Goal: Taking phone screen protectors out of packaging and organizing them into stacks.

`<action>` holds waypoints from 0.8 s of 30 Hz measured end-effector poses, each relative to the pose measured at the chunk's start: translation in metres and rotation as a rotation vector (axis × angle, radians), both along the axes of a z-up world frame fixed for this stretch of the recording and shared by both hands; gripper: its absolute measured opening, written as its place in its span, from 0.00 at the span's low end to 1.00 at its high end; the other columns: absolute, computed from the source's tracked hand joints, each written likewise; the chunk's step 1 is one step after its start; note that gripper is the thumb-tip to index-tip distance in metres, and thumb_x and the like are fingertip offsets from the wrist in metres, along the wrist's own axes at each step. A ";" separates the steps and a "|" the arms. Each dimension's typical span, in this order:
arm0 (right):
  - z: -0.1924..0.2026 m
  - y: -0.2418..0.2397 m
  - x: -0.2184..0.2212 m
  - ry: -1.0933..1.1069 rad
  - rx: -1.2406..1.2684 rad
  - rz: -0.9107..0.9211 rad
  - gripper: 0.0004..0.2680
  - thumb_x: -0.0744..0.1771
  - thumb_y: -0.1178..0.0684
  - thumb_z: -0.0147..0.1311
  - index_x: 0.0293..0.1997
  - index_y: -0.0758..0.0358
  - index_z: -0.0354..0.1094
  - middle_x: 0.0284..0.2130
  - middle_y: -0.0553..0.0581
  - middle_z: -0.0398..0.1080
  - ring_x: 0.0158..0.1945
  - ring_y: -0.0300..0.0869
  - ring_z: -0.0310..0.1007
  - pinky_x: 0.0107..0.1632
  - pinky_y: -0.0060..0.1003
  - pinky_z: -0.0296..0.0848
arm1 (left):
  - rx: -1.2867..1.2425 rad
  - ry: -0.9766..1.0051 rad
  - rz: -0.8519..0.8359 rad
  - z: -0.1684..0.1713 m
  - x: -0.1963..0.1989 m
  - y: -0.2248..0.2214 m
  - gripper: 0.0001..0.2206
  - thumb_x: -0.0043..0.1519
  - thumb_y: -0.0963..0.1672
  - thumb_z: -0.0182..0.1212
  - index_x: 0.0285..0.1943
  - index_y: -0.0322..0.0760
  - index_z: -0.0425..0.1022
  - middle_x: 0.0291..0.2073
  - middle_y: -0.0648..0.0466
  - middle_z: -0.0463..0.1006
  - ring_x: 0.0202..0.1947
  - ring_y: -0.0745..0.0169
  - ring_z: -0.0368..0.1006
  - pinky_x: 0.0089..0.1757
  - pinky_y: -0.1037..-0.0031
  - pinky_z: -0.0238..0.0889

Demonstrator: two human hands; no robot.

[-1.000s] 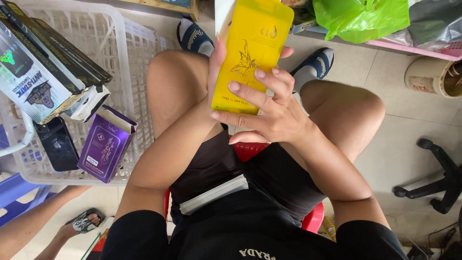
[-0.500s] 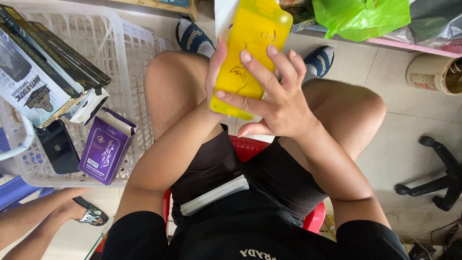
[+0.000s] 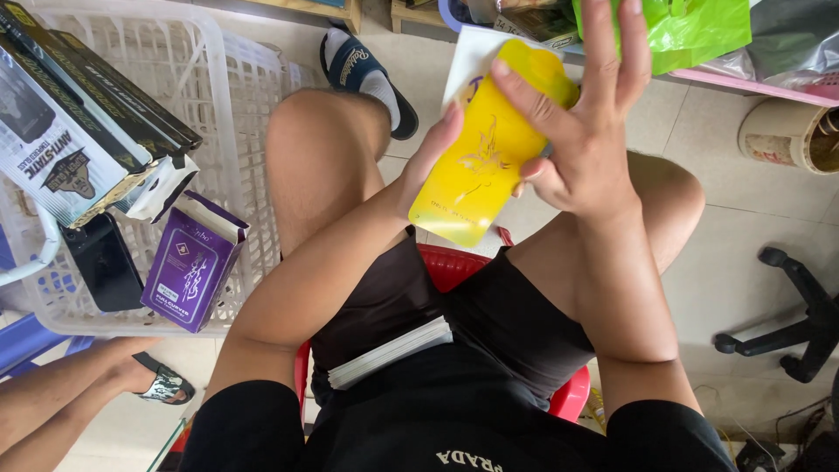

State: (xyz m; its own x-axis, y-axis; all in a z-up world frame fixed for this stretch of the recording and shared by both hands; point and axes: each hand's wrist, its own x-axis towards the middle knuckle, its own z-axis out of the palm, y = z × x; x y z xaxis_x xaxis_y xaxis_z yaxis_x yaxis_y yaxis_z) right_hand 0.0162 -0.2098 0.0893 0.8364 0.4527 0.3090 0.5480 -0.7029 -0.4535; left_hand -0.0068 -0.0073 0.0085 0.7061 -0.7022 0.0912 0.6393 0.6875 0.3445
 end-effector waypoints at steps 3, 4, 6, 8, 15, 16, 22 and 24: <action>-0.008 -0.011 0.003 0.013 0.013 -0.107 0.32 0.71 0.26 0.22 0.72 0.51 0.73 0.75 0.71 0.39 0.79 0.66 0.32 0.76 0.58 0.35 | 0.147 0.018 -0.038 0.026 0.006 -0.002 0.35 0.69 0.62 0.45 0.74 0.35 0.59 0.55 0.46 0.74 0.43 0.52 0.76 0.45 0.64 0.70; -0.002 -0.008 0.005 0.012 0.013 -0.108 0.32 0.71 0.26 0.22 0.72 0.51 0.73 0.75 0.71 0.39 0.79 0.66 0.32 0.76 0.58 0.35 | 0.148 0.017 -0.039 0.022 0.004 -0.001 0.35 0.69 0.62 0.45 0.74 0.35 0.59 0.55 0.46 0.74 0.43 0.52 0.76 0.45 0.64 0.70; 0.009 -0.003 0.010 -0.033 0.070 -0.147 0.25 0.74 0.33 0.35 0.68 0.63 0.71 0.68 0.81 0.50 0.73 0.67 0.44 0.74 0.60 0.45 | 0.223 -0.085 -0.043 0.014 0.001 0.001 0.35 0.72 0.63 0.45 0.69 0.31 0.62 0.47 0.42 0.76 0.46 0.54 0.75 0.44 0.68 0.69; 0.004 -0.013 0.010 0.132 0.237 -0.080 0.21 0.73 0.38 0.45 0.65 0.66 0.69 0.61 0.74 0.60 0.66 0.60 0.57 0.68 0.52 0.56 | 0.307 -0.175 -0.053 0.014 0.004 0.004 0.34 0.72 0.62 0.45 0.67 0.29 0.64 0.47 0.43 0.77 0.46 0.56 0.76 0.47 0.68 0.70; -0.029 -0.041 -0.005 0.468 0.725 0.018 0.05 0.73 0.65 0.60 0.53 0.70 0.69 0.44 0.57 0.73 0.44 0.38 0.71 0.50 0.27 0.71 | 0.868 -1.069 0.400 0.044 0.024 0.016 0.18 0.75 0.52 0.55 0.57 0.32 0.74 0.57 0.45 0.75 0.60 0.55 0.70 0.60 0.68 0.64; -0.025 -0.038 -0.003 0.468 0.726 0.016 0.05 0.73 0.65 0.60 0.53 0.70 0.69 0.44 0.57 0.73 0.44 0.38 0.71 0.50 0.27 0.71 | 0.867 -1.069 0.398 0.048 0.025 0.016 0.18 0.75 0.52 0.55 0.57 0.32 0.74 0.57 0.45 0.75 0.60 0.55 0.70 0.60 0.68 0.64; -0.011 -0.030 0.002 0.281 0.470 0.110 0.04 0.73 0.65 0.62 0.51 0.69 0.72 0.44 0.59 0.75 0.46 0.41 0.77 0.49 0.30 0.74 | 1.031 -1.009 0.575 0.044 0.027 0.011 0.15 0.72 0.49 0.56 0.55 0.34 0.79 0.50 0.50 0.82 0.53 0.57 0.79 0.53 0.68 0.70; -0.009 -0.034 0.002 0.239 0.404 0.075 0.05 0.73 0.66 0.64 0.52 0.68 0.75 0.44 0.61 0.76 0.46 0.42 0.76 0.49 0.31 0.75 | 1.027 -0.903 0.717 0.043 0.029 0.011 0.10 0.71 0.45 0.61 0.55 0.33 0.80 0.46 0.49 0.84 0.46 0.60 0.82 0.49 0.70 0.74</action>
